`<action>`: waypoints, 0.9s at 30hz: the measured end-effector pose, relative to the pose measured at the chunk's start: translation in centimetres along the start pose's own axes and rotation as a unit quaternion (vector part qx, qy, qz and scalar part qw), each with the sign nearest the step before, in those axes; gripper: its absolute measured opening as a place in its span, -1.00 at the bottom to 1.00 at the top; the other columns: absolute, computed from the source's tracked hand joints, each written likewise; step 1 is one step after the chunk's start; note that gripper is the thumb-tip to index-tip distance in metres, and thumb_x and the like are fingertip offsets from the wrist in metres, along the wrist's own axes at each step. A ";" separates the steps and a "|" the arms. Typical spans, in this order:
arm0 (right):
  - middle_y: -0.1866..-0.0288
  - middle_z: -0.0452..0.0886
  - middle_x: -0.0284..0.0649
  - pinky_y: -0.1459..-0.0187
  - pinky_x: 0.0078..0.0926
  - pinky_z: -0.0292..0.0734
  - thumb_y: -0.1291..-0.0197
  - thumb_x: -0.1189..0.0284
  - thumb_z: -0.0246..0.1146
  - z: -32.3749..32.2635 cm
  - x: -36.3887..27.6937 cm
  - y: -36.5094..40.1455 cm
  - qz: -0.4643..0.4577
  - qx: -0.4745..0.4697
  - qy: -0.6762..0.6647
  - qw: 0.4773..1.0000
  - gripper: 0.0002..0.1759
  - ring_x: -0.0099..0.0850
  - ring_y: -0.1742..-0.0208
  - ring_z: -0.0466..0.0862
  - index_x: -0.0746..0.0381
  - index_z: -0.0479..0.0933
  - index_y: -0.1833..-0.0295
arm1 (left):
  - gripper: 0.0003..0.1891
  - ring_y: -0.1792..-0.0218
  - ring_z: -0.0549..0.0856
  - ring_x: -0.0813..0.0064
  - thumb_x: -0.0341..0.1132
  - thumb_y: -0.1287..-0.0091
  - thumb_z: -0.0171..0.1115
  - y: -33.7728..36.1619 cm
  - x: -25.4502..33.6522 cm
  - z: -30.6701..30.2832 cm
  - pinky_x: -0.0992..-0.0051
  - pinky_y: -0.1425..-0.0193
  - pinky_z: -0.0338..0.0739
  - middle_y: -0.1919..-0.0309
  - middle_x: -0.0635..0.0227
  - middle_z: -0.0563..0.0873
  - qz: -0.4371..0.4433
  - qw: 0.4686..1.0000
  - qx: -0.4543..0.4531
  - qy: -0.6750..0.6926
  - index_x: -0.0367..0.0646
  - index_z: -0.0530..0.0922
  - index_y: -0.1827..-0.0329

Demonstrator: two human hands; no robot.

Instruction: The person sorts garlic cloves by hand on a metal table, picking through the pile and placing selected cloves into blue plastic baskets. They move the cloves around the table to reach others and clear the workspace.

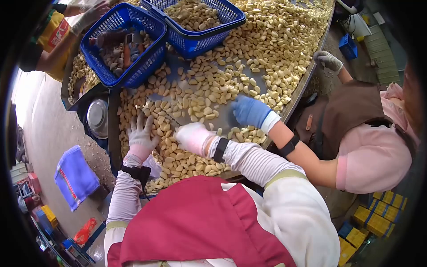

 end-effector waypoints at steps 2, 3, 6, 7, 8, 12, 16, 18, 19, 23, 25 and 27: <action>0.18 0.73 -0.09 0.19 -0.22 0.69 -0.11 0.39 0.31 1.2 -0.6 0.4 -0.014 0.095 -0.015 0.995 -0.76 -0.16 0.10 0.77 0.28 0.68 0.14 | -0.18 -0.50 0.15 -0.27 0.01 -0.09 0.33 0.6 0.1 -0.6 -0.23 -0.47 0.09 -0.51 0.00 0.23 -0.009 1.000 -0.009 0.004 0.13 0.32 -0.49; 0.20 0.71 -0.13 0.22 -0.23 0.70 -0.09 0.43 0.31 1.4 -0.7 0.3 -0.030 0.123 0.040 0.991 -0.79 -0.17 0.10 0.76 0.27 0.68 0.16 | -0.20 -0.49 0.18 -0.25 -0.01 -0.08 0.34 0.9 0.3 -1.3 -0.20 -0.48 0.10 -0.48 0.00 0.27 -0.015 0.999 0.005 0.031 0.12 0.35 -0.47; 0.22 0.68 -0.21 0.29 -0.25 0.70 -0.03 0.51 0.30 1.8 -1.3 0.9 -0.046 0.181 0.131 0.974 -0.81 -0.19 0.14 0.76 0.23 0.69 0.20 | -0.43 -0.29 0.49 -0.07 -0.08 -0.08 0.37 1.8 2.1 -4.1 0.01 -0.36 0.37 -0.21 0.03 0.58 -0.003 0.992 0.080 0.100 0.04 0.59 -0.22; 0.22 0.68 -0.21 0.29 -0.23 0.70 -0.03 0.50 0.30 2.2 -1.3 1.3 -0.070 0.150 0.124 0.978 -0.83 -0.19 0.13 0.76 0.23 0.69 0.21 | -0.58 -0.12 0.60 0.02 -0.12 -0.11 0.35 2.0 2.8 -3.7 0.07 -0.19 0.48 -0.02 0.10 0.65 -0.017 0.993 -0.073 0.089 0.02 0.64 -0.05; 0.22 0.68 -0.21 0.29 -0.21 0.70 -0.04 0.49 0.30 2.6 -1.4 1.5 -0.098 0.117 0.119 0.981 -0.84 -0.19 0.13 0.76 0.23 0.70 0.23 | -0.72 0.06 0.71 0.11 -0.15 -0.13 0.33 2.6 3.3 -3.0 0.13 -0.03 0.59 0.16 0.16 0.71 -0.034 0.971 -0.223 0.077 0.00 0.69 0.11; 0.20 0.72 -0.15 0.21 -0.20 0.70 -0.10 0.47 0.28 2.4 -0.1 0.7 -0.055 0.092 0.074 0.991 -0.84 -0.18 0.13 0.76 0.21 0.71 0.21 | -0.88 0.29 0.75 0.15 -0.22 -0.20 0.27 3.8 3.7 0.1 0.14 0.22 0.62 0.35 0.20 0.70 0.036 0.995 -0.074 0.052 -0.02 0.65 0.32; 0.31 0.73 -0.23 0.13 -0.36 0.60 -0.16 0.30 0.37 -0.2 2.7 2.7 0.080 0.019 -0.487 0.869 -0.75 -0.37 0.22 0.72 0.21 0.70 0.12 | -0.87 0.29 0.74 0.14 -0.23 -0.19 0.30 3.8 4.0 0.3 0.16 0.23 0.62 0.36 0.20 0.67 0.061 0.996 -0.058 0.013 -0.06 0.64 0.31; 0.30 0.71 -0.32 0.30 -0.62 0.58 -0.20 0.43 0.34 0.5 4.8 2.8 0.101 0.007 -0.616 0.781 -0.77 -0.67 0.30 0.66 0.31 0.69 0.08 | -0.87 0.28 0.74 0.14 -0.22 -0.17 0.33 3.8 4.3 -0.4 0.17 0.23 0.62 0.36 0.21 0.67 0.057 0.996 -0.054 0.045 -0.05 0.66 0.33; 0.32 0.71 -0.31 0.29 -0.62 0.59 -0.19 0.43 0.34 1.3 5.4 3.0 0.078 0.003 -0.655 0.751 -0.77 -0.66 0.30 0.67 0.31 0.70 0.08 | -0.87 0.28 0.74 0.14 -0.22 -0.17 0.33 3.8 4.3 -0.1 0.17 0.23 0.62 0.36 0.21 0.67 0.056 0.996 -0.056 0.045 -0.05 0.66 0.33; 0.28 0.75 -0.19 0.22 -0.49 0.63 -0.16 0.39 0.35 1.3 2.4 4.6 -0.050 0.024 -0.381 0.923 -0.77 -0.48 0.26 0.74 0.29 0.72 0.13 | -0.86 0.27 0.71 0.11 -0.21 -0.17 0.34 3.0 4.7 -0.2 0.17 0.17 0.61 0.37 0.22 0.68 0.041 0.996 -0.059 0.054 -0.04 0.69 0.30; 0.24 0.76 -0.18 0.24 -0.44 0.63 -0.16 0.36 0.36 2.6 1.7 5.0 -0.059 0.042 -0.286 0.956 -0.73 -0.42 0.28 0.74 0.27 0.72 0.08 | -0.85 0.25 0.71 0.08 -0.21 -0.17 0.34 2.7 5.0 -1.0 0.17 0.14 0.61 0.34 0.20 0.70 0.023 0.994 -0.093 0.060 -0.03 0.71 0.27; 0.26 0.74 -0.24 0.34 -0.46 0.61 -0.21 0.29 0.35 2.0 2.0 4.9 0.064 0.051 -0.473 0.877 -0.68 -0.43 0.35 0.72 0.20 0.69 -0.02 | -0.83 0.28 0.74 0.24 -0.31 -0.26 0.31 2.6 5.5 -2.3 0.35 0.15 0.62 0.28 0.26 0.75 0.042 0.966 -0.058 0.250 -0.10 0.73 0.14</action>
Point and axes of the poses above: each hand's wrist, its own y-axis away from the middle knuckle, its own z-axis out of the palm, x = y × z, the point moved 3 cm from there along -y, towards the middle knuckle
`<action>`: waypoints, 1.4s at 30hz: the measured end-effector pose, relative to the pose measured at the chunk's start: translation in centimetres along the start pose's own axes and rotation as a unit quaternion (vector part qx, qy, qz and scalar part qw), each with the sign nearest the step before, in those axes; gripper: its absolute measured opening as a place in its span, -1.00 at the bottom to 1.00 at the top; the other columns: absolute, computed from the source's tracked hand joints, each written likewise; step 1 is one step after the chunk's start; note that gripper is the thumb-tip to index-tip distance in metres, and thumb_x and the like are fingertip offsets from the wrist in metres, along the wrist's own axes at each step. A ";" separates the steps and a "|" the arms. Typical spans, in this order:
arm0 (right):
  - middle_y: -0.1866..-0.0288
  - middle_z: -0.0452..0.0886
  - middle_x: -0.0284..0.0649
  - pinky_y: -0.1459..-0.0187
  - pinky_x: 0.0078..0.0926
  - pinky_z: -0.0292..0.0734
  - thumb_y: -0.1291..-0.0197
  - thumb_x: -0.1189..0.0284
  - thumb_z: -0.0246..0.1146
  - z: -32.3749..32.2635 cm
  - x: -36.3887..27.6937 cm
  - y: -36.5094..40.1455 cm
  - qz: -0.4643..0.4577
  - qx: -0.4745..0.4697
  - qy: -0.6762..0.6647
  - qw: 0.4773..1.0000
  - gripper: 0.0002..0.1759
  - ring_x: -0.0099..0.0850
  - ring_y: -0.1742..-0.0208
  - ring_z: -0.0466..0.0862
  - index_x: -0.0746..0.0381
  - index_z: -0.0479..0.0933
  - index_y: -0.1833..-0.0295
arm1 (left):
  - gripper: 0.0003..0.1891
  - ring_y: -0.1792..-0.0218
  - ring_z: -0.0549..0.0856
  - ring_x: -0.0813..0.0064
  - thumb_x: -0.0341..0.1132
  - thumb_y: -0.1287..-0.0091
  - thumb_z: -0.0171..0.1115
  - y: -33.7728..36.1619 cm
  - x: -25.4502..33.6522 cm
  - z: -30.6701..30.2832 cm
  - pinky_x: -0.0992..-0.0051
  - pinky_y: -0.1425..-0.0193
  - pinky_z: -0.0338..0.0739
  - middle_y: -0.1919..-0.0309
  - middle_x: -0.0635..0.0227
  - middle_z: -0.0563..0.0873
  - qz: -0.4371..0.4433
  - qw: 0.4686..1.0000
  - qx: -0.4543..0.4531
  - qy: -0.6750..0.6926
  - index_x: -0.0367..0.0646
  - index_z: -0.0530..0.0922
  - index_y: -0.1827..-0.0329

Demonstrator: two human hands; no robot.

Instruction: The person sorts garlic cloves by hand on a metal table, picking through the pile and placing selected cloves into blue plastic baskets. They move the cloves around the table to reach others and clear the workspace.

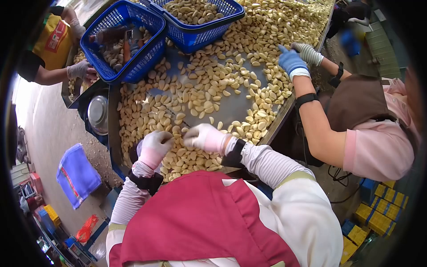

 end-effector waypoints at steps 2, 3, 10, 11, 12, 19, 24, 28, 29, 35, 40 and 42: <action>0.23 0.68 -0.37 0.44 -0.55 0.53 -0.30 0.03 0.31 -0.7 2.7 -2.6 0.143 -0.094 -0.227 0.959 -0.51 -0.53 0.36 0.65 0.11 0.58 -0.19 | -0.83 0.29 0.71 0.37 -0.37 -0.29 0.29 -0.2 4.2 -0.8 0.44 0.15 0.60 0.28 0.31 0.76 -0.017 0.981 0.026 0.189 -0.16 0.72 0.09; 0.31 0.64 -0.37 0.51 -0.63 0.47 -0.31 0.08 0.30 -0.8 -0.1 -0.8 0.179 -0.029 -0.420 0.889 -0.58 -0.56 0.42 0.62 0.14 0.58 -0.10 | -0.82 0.30 0.69 0.50 -0.42 -0.33 0.28 -0.4 5.4 -1.1 0.54 0.15 0.58 0.27 0.36 0.76 -0.032 0.927 0.055 0.370 -0.22 0.71 0.05; 0.41 0.58 -0.41 0.61 -0.75 0.37 -0.31 0.34 0.31 -2.5 -0.2 -1.1 0.116 0.000 -0.353 0.928 -0.80 -0.65 0.51 0.58 0.20 0.65 0.03 | -0.91 0.34 0.63 0.27 -0.25 -0.06 0.36 -0.6 4.0 4.2 0.23 0.28 0.53 0.47 0.39 0.57 0.258 0.949 0.017 -0.182 -0.01 0.64 0.48; 0.41 0.58 -0.42 0.62 -0.77 0.34 -0.30 0.37 0.31 -2.6 0.3 -1.1 0.118 0.021 -0.355 0.927 -0.80 -0.67 0.53 0.57 0.21 0.66 0.03 | -0.92 0.35 0.62 0.27 -0.30 -0.05 0.30 -0.5 4.0 4.7 0.23 0.26 0.52 0.47 0.38 0.56 0.264 0.943 0.040 -0.197 -0.03 0.61 0.54; 0.40 0.59 -0.40 0.64 -0.75 0.32 -0.31 0.36 0.29 -2.6 0.3 -1.0 0.133 0.026 -0.327 0.935 -0.79 -0.69 0.54 0.56 0.21 0.66 0.03 | -0.93 0.35 0.62 0.27 -0.30 -0.04 0.32 -0.6 4.1 4.8 0.22 0.26 0.51 0.45 0.38 0.57 0.265 0.940 0.024 -0.213 -0.03 0.62 0.53; 0.38 0.64 -0.35 0.56 -0.65 0.45 -0.34 0.22 0.24 -2.7 0.8 -0.1 0.113 0.068 -0.155 0.979 -0.67 -0.60 0.53 0.57 0.26 0.66 0.00 | -0.91 0.32 0.65 0.22 -0.34 0.04 0.35 -1.9 4.4 2.7 0.20 0.19 0.52 0.43 0.32 0.63 0.191 0.981 0.034 -0.026 -0.04 0.71 0.44; 0.39 0.67 -0.31 0.43 -0.57 0.58 -0.22 0.20 0.32 -2.0 0.6 -1.5 0.106 0.016 -0.167 0.980 -0.67 -0.53 0.44 0.65 0.24 0.70 0.08 | -0.91 0.32 0.69 0.11 -0.31 -0.10 0.38 -3.9 2.0 -0.1 0.20 0.21 0.58 0.40 0.18 0.68 0.062 0.981 0.161 0.088 -0.12 0.74 0.39; 0.32 0.73 -0.22 0.42 -0.45 0.58 -0.13 0.30 0.38 -1.1 -1.8 -0.7 -0.028 -0.019 0.066 0.997 -0.75 -0.44 0.48 0.67 0.23 0.73 0.16 | -0.89 0.24 0.67 0.16 -0.27 -0.09 0.40 -2.5 1.9 -0.8 0.22 0.16 0.54 0.39 0.25 0.65 0.138 0.990 0.013 0.001 -0.04 0.76 0.35; 0.27 0.74 -0.18 0.35 -0.32 0.64 -0.10 0.33 0.36 -0.1 -0.5 -1.1 -0.143 -0.027 0.227 0.963 -0.77 -0.25 0.37 0.74 0.19 0.74 0.16 | -0.90 0.19 0.65 0.18 -0.31 -0.08 0.38 -1.8 2.0 -0.4 0.22 0.14 0.52 0.34 0.29 0.64 0.153 0.985 -0.010 -0.084 -0.03 0.74 0.35; 0.31 0.72 -0.21 0.29 -0.18 0.68 -0.12 0.35 0.28 3.1 0.4 -0.9 -0.096 -0.056 0.557 0.823 -0.83 -0.17 0.25 0.78 0.13 0.71 0.21 | -0.93 0.14 0.64 0.25 -0.32 -0.06 0.30 -0.6 -0.3 -0.5 0.23 0.13 0.51 0.34 0.34 0.61 0.075 0.951 0.141 -0.264 0.02 0.70 0.39; 0.27 0.75 -0.12 0.26 -0.28 0.66 -0.20 0.29 0.29 0.8 -0.7 -1.0 -0.084 -0.056 0.398 0.912 -0.77 -0.19 0.27 0.77 0.23 0.72 0.21 | -0.94 0.24 0.65 0.23 -0.22 0.03 0.39 1.8 0.4 3.3 0.24 0.18 0.55 0.41 0.34 0.61 0.168 0.944 -0.072 -0.275 0.07 0.71 0.53; 0.25 0.76 -0.06 0.25 -0.40 0.60 -0.28 0.20 0.33 -1.4 0.5 -0.7 -0.048 -0.079 0.094 0.991 -0.64 -0.32 0.30 0.75 0.31 0.71 0.10 | -0.92 0.22 0.68 0.21 -0.22 0.00 0.38 1.3 -2.2 1.3 0.24 0.20 0.57 0.37 0.32 0.66 0.002 0.931 -0.078 -0.356 0.13 0.80 0.45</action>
Point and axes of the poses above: each hand's wrist, its own y-axis away from the middle knuckle, its own z-axis out of the palm, x = y × z, the point moved 3 cm from there along -y, towards the middle knuckle
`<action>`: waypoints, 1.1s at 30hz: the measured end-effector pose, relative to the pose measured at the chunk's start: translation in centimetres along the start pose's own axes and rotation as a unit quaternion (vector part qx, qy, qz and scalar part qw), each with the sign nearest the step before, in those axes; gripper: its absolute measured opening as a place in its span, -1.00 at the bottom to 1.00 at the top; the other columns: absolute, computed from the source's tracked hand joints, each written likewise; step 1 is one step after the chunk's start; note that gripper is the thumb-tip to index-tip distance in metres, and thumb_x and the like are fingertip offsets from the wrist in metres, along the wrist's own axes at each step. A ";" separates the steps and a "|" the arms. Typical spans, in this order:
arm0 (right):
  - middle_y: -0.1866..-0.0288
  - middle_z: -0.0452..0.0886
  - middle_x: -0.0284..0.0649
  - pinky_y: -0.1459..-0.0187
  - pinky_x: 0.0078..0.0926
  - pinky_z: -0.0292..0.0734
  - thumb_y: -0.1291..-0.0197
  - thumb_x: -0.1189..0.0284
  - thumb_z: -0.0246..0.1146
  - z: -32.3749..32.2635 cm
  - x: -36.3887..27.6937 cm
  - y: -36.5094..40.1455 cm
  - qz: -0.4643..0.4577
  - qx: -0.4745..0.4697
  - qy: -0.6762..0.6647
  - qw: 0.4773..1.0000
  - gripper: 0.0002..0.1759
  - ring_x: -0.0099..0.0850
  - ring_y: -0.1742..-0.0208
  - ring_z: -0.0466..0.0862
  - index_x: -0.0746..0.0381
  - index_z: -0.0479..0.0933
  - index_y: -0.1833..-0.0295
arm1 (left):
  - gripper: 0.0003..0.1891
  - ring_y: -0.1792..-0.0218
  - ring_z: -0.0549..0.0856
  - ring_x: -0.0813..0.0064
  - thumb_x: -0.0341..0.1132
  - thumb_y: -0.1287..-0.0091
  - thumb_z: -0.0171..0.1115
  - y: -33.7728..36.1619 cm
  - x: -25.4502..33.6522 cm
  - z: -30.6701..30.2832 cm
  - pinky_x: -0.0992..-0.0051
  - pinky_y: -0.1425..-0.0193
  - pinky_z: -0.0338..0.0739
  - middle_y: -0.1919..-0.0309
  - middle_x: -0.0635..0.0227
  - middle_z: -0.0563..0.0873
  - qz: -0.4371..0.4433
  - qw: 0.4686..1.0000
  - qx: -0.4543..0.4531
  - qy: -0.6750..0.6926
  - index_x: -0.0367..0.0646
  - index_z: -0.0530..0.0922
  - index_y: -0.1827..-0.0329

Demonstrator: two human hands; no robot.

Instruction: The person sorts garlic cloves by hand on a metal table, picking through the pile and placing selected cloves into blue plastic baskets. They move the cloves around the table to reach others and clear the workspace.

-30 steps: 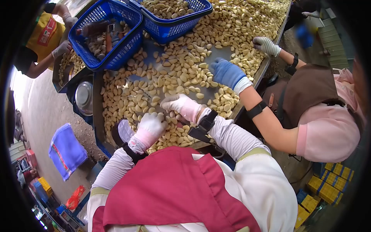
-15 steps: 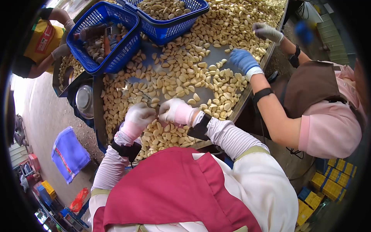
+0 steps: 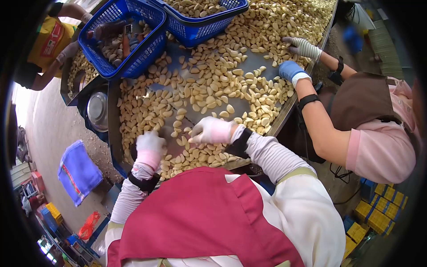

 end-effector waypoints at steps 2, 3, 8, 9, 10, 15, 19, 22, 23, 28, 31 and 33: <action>0.41 0.73 -0.27 0.36 -0.50 0.54 -0.23 0.26 0.36 -1.8 -1.2 1.3 0.121 -0.024 -0.189 0.974 -0.76 -0.54 0.43 0.67 0.21 0.73 0.16 | -0.95 0.28 0.67 0.23 -0.26 -0.05 0.35 0.2 -0.3 -0.9 0.22 0.25 0.55 0.40 0.35 0.63 0.026 0.994 0.094 0.055 0.05 0.72 0.51; 0.39 0.72 -0.31 0.37 -0.54 0.53 -0.21 0.29 0.37 -1.8 -1.1 1.4 0.138 -0.011 -0.248 0.959 -0.78 -0.58 0.43 0.65 0.21 0.73 0.17 | -0.93 0.29 0.67 0.24 -0.29 -0.09 0.33 0.3 0.8 -2.4 0.23 0.26 0.55 0.42 0.36 0.60 0.068 0.980 0.137 0.129 0.01 0.68 0.52; 0.26 0.71 -0.25 0.29 -0.36 0.65 -0.08 0.34 0.37 3.2 -2.1 -1.6 -0.179 -0.011 0.305 0.935 -0.75 -0.27 0.28 0.75 0.18 0.69 0.11 | -0.92 0.28 0.66 0.24 -0.25 -0.07 0.35 -1.0 3.3 0.1 0.25 0.24 0.54 0.39 0.35 0.60 0.153 0.970 0.148 0.120 0.01 0.66 0.41; 0.27 0.71 -0.23 0.27 -0.31 0.68 -0.08 0.36 0.35 4.1 -3.3 -1.5 -0.119 -0.045 0.427 0.895 -0.77 -0.20 0.20 0.76 0.20 0.68 0.14 | -0.88 0.29 0.66 0.24 -0.21 -0.06 0.37 -1.1 2.8 0.6 0.23 0.23 0.54 0.40 0.35 0.61 0.144 0.970 0.149 0.126 0.02 0.68 0.39; 0.27 0.71 -0.23 0.27 -0.31 0.68 -0.08 0.36 0.35 4.9 -3.4 -1.7 -0.118 -0.046 0.425 0.896 -0.77 -0.20 0.20 0.76 0.20 0.68 0.14 | -0.85 0.29 0.67 0.23 -0.16 -0.06 0.39 -0.9 2.4 0.7 0.21 0.22 0.54 0.41 0.35 0.62 0.132 0.971 0.149 0.133 0.03 0.69 0.37; 0.25 0.71 -0.18 0.31 -0.18 0.69 -0.06 0.47 0.32 5.4 -3.3 -2.7 -0.085 0.008 0.489 0.868 -0.78 -0.16 0.20 0.78 0.33 0.67 0.17 | -0.91 0.28 0.68 0.16 -0.28 -0.14 0.32 -0.1 0.8 -0.6 0.18 0.22 0.56 0.39 0.27 0.66 0.050 0.978 0.104 0.171 -0.02 0.71 0.35; 0.40 0.71 -0.20 0.42 -0.38 0.66 -0.15 0.43 0.35 1.3 -3.7 -2.0 0.004 -0.030 0.017 0.999 -0.82 -0.35 0.41 0.76 0.31 0.67 0.18 | -0.88 0.25 0.73 0.24 -0.39 -0.19 0.27 0.1 0.3 -0.9 0.30 0.18 0.60 0.29 0.25 0.74 -0.040 0.917 0.119 0.379 -0.16 0.72 0.27; 0.24 0.70 -0.21 0.48 -0.55 0.60 -0.30 0.31 0.25 0.0 -2.3 -1.1 0.103 -0.058 -0.298 0.947 -0.64 -0.43 0.36 0.74 0.24 0.58 -0.13 | -0.81 0.28 0.64 0.63 -0.37 -0.29 0.32 0.8 3.3 -3.4 0.56 0.17 0.56 0.31 0.43 0.72 -0.002 0.738 0.031 0.674 -0.30 0.64 0.14; 0.15 0.69 -0.17 0.50 -0.58 0.57 -0.32 0.30 0.22 0.7 -0.5 -1.2 0.070 -0.040 -0.423 0.903 -0.61 -0.41 0.34 0.74 0.24 0.54 -0.19 | -0.81 0.28 0.64 0.63 -0.37 -0.29 0.32 0.7 3.3 -3.7 0.56 0.17 0.56 0.31 0.43 0.72 -0.003 0.737 0.030 0.675 -0.30 0.64 0.14; 0.39 0.57 -0.35 0.71 -0.75 0.26 -0.31 0.29 0.27 2.9 -1.0 -1.1 0.139 -0.034 -0.493 0.858 -0.81 -0.66 0.56 0.55 0.20 0.57 0.18 | -0.81 0.27 0.71 0.37 -0.33 -0.20 0.38 -0.2 2.7 0.2 0.35 0.18 0.61 0.32 0.24 0.69 0.081 0.901 0.063 0.422 -0.19 0.62 0.18; 0.38 0.57 -0.34 0.71 -0.74 0.26 -0.31 0.29 0.27 3.7 0.0 -0.9 0.141 -0.059 -0.538 0.829 -0.81 -0.65 0.55 0.55 0.20 0.57 0.19 | -0.85 0.24 0.70 0.11 -0.27 -0.11 0.38 1.0 5.1 -0.2 0.11 0.21 0.60 0.32 0.21 0.65 0.214 0.948 0.023 0.236 -0.10 0.66 0.30; 0.40 0.57 -0.35 0.70 -0.73 0.24 -0.31 0.28 0.28 3.2 0.3 -0.5 0.137 -0.050 -0.535 0.832 -0.80 -0.65 0.57 0.54 0.20 0.57 0.20 | -0.88 0.28 0.69 0.11 -0.25 -0.13 0.35 0.6 5.7 0.2 0.14 0.23 0.61 0.32 0.21 0.65 0.228 0.962 -0.003 0.151 -0.08 0.67 0.36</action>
Point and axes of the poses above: each hand's wrist, its own y-axis away from the middle knuckle, its own z-axis out of the palm, x = y × z, the point moved 3 cm from there along -y, towards the middle knuckle
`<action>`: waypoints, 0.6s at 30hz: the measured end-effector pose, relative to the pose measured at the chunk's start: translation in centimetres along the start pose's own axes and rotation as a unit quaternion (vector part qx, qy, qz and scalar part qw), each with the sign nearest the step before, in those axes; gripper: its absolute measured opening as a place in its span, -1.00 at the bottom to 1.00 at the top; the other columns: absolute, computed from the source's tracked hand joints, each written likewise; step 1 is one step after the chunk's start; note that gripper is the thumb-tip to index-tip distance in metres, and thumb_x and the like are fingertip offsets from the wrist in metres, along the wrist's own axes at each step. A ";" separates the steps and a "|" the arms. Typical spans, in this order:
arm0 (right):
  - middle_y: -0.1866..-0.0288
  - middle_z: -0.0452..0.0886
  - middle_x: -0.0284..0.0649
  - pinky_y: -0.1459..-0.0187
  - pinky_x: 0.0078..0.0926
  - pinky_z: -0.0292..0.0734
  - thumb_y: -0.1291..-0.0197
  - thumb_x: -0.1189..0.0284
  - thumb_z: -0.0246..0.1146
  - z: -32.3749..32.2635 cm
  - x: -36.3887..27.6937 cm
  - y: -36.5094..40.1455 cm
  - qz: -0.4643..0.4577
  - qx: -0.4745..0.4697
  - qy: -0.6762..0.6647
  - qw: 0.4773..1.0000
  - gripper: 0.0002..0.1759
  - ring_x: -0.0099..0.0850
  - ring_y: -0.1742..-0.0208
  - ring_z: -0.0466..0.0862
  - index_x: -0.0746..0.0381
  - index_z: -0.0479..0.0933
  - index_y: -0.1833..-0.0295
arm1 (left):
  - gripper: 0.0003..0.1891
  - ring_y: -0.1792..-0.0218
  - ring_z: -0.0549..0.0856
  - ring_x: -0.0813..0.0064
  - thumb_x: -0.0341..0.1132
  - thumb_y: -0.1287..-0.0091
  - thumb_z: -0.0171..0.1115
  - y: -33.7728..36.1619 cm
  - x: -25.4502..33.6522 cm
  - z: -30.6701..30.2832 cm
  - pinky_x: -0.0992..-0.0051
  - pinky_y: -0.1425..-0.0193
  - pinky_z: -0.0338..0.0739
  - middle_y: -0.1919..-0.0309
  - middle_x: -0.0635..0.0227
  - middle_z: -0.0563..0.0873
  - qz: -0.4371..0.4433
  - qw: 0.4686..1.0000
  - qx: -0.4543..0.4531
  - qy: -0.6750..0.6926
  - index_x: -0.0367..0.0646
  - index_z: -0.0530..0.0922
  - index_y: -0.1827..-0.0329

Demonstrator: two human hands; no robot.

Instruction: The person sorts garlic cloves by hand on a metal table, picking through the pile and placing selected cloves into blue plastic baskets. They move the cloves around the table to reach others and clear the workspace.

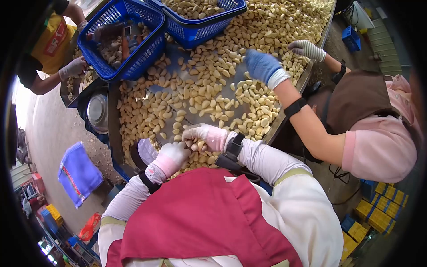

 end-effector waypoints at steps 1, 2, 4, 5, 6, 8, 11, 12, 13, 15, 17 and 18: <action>0.40 0.58 -0.35 0.70 -0.73 0.24 -0.30 0.27 0.28 -0.4 -0.3 0.4 -0.011 0.033 0.040 0.999 -0.79 -0.64 0.58 0.54 0.19 0.58 0.21 | -0.88 0.27 0.71 0.09 -0.27 -0.13 0.30 -0.3 0.0 0.1 0.15 0.20 0.63 0.33 0.17 0.67 -0.030 0.999 -0.012 -0.024 -0.10 0.67 0.38; 0.41 0.59 -0.35 0.70 -0.73 0.23 -0.30 0.26 0.28 -0.6 -0.6 0.8 -0.021 0.066 0.080 0.994 -0.79 -0.64 0.58 0.54 0.19 0.58 0.21 | -0.88 0.27 0.71 0.09 -0.27 -0.13 0.30 -0.4 0.1 0.0 0.15 0.20 0.63 0.33 0.17 0.67 -0.030 0.999 -0.009 -0.026 -0.10 0.67 0.38; 0.45 0.60 -0.34 0.68 -0.72 0.25 -0.29 0.24 0.27 -0.7 -0.7 1.1 -0.025 0.106 0.116 0.987 -0.77 -0.63 0.58 0.55 0.19 0.60 0.21 | -0.87 0.27 0.73 0.09 -0.27 -0.12 0.28 -0.4 -0.2 -1.3 0.16 0.17 0.65 0.35 0.13 0.69 -0.126 0.991 -0.032 0.028 -0.14 0.66 0.39; 0.44 0.60 -0.34 0.66 -0.70 0.27 -0.29 0.22 0.25 -1.0 -0.5 0.9 -0.028 0.129 0.174 0.976 -0.75 -0.63 0.58 0.55 0.19 0.61 0.19 | -0.83 0.29 0.74 0.07 -0.27 -0.10 0.31 -0.6 -0.8 -0.9 0.18 0.16 0.65 0.36 0.10 0.70 -0.157 0.986 0.011 0.052 -0.19 0.64 0.38; 0.44 0.61 -0.34 0.65 -0.69 0.29 -0.30 0.20 0.24 -1.4 -0.3 0.7 -0.030 0.153 0.230 0.961 -0.73 -0.62 0.57 0.56 0.19 0.63 0.17 | -0.83 0.29 0.74 0.07 -0.27 -0.10 0.31 -0.8 -0.9 -1.0 0.18 0.16 0.65 0.36 0.10 0.70 -0.154 0.987 0.011 0.050 -0.19 0.64 0.38; 0.45 0.61 -0.35 0.64 -0.68 0.31 -0.34 0.07 0.24 -1.5 -0.1 0.4 -0.057 0.153 0.244 0.956 -0.63 -0.61 0.57 0.57 0.16 0.64 0.10 | -0.79 0.33 0.74 0.11 -0.27 -0.10 0.39 -1.0 -1.5 -2.3 0.24 0.21 0.64 0.37 0.12 0.69 -0.190 0.933 0.165 0.259 -0.24 0.64 0.35; 0.47 0.62 -0.37 0.63 -0.72 0.35 -0.38 -0.11 0.20 0.5 -1.3 0.0 -0.013 0.057 -0.004 0.998 -0.50 -0.60 0.57 0.56 0.12 0.62 0.01 | -0.73 0.36 0.71 0.24 -0.28 -0.11 0.46 -1.5 -1.3 -6.3 0.35 0.24 0.60 0.37 0.17 0.68 -0.171 0.879 0.287 0.341 -0.26 0.65 0.23; 0.46 0.63 -0.36 0.64 -0.73 0.35 -0.36 0.01 0.27 0.5 -2.3 -0.9 -0.037 0.102 0.026 0.994 -0.62 -0.61 0.59 0.55 0.11 0.64 0.05 | -0.73 0.36 0.70 0.28 -0.29 -0.13 0.46 -1.6 -2.0 -7.5 0.37 0.25 0.59 0.37 0.19 0.68 -0.171 0.846 0.364 0.351 -0.26 0.66 0.18; 0.46 0.63 -0.36 0.60 -0.67 0.41 -0.33 0.06 0.31 0.1 -3.5 -2.5 -0.074 0.101 0.084 0.989 -0.65 -0.60 0.57 0.56 0.13 0.65 0.08 | -0.73 0.36 0.69 0.27 -0.31 -0.14 0.44 -1.7 -3.8 -7.9 0.38 0.24 0.59 0.34 0.18 0.68 -0.198 0.838 0.422 0.282 -0.26 0.66 0.16; 0.43 0.67 -0.32 0.47 -0.52 0.56 -0.28 0.20 0.35 0.1 -6.9 -5.3 -0.160 0.143 0.235 0.948 -0.74 -0.51 0.49 0.64 0.16 0.66 0.10 | -0.75 0.26 0.68 0.20 -0.30 -0.21 0.37 -1.4 -8.4 -7.2 0.32 0.14 0.57 0.22 0.13 0.68 -0.272 0.839 0.444 0.157 -0.23 0.66 0.10; 0.40 0.70 -0.27 0.37 -0.43 0.63 -0.26 0.30 0.34 0.9 -9.8 -6.9 -0.213 0.184 0.330 0.901 -0.78 -0.43 0.42 0.71 0.19 0.67 0.09 | -0.72 0.11 0.65 0.04 -0.21 -0.21 0.33 -1.1 -11.1 -6.1 0.17 0.01 0.55 0.14 0.12 0.66 -0.289 0.876 0.379 0.075 -0.10 0.67 0.06; 0.36 0.73 -0.22 0.27 -0.36 0.65 -0.25 0.38 0.30 1.5 -11.3 -7.2 -0.259 0.268 0.556 0.743 -0.81 -0.34 0.32 0.75 0.20 0.68 0.08 | -0.71 0.05 0.63 0.04 -0.20 -0.21 0.31 -0.9 -11.7 -5.4 0.15 -0.04 0.53 0.10 0.12 0.65 -0.291 0.886 0.357 0.055 -0.07 0.67 0.03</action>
Point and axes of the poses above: each hand's wrist, its own y-axis away from the middle knuckle, its own z-axis out of the palm, x = y × z, the point moved 3 cm from there along -y, towards the middle knuckle
